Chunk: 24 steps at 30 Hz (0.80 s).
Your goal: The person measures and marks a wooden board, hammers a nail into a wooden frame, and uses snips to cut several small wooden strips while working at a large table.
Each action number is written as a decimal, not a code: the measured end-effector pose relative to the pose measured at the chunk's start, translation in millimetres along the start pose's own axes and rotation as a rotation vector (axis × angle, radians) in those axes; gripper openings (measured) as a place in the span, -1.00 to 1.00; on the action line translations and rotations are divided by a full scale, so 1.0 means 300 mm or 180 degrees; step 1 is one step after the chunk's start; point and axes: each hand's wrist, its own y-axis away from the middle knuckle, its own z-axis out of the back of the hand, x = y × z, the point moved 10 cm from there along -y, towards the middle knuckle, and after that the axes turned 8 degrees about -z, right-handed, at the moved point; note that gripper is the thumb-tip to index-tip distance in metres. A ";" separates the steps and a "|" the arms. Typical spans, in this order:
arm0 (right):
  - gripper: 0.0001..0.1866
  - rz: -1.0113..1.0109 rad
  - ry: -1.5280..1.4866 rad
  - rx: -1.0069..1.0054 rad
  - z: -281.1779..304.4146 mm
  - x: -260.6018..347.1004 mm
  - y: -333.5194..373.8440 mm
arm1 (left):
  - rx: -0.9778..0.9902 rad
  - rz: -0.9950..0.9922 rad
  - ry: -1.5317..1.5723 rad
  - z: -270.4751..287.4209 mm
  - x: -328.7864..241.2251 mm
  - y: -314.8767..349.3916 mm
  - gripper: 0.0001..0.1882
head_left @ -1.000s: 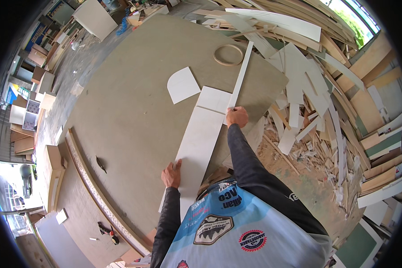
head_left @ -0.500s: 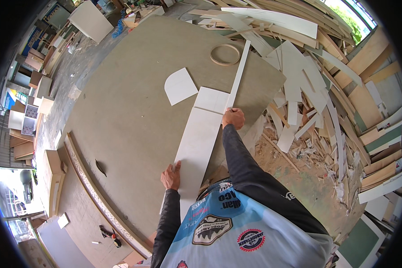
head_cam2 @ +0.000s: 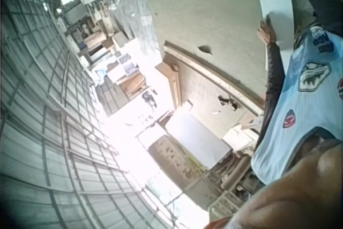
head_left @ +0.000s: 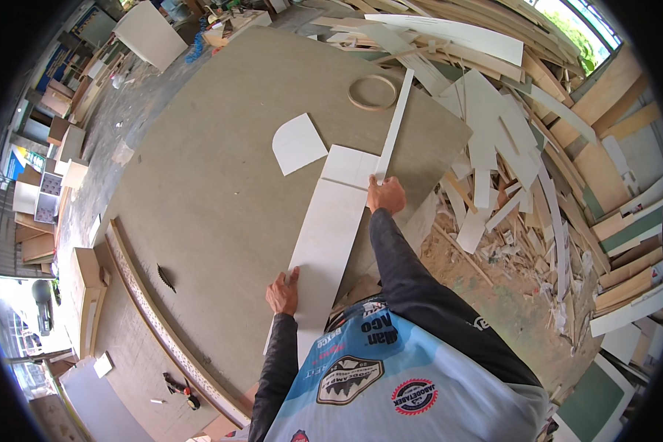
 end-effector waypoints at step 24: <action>-0.64 -0.0049 0.0294 0.0183 0.006 0.029 -0.040 | -0.0240 -0.0216 -0.0160 0.012 -0.012 -0.001 -0.29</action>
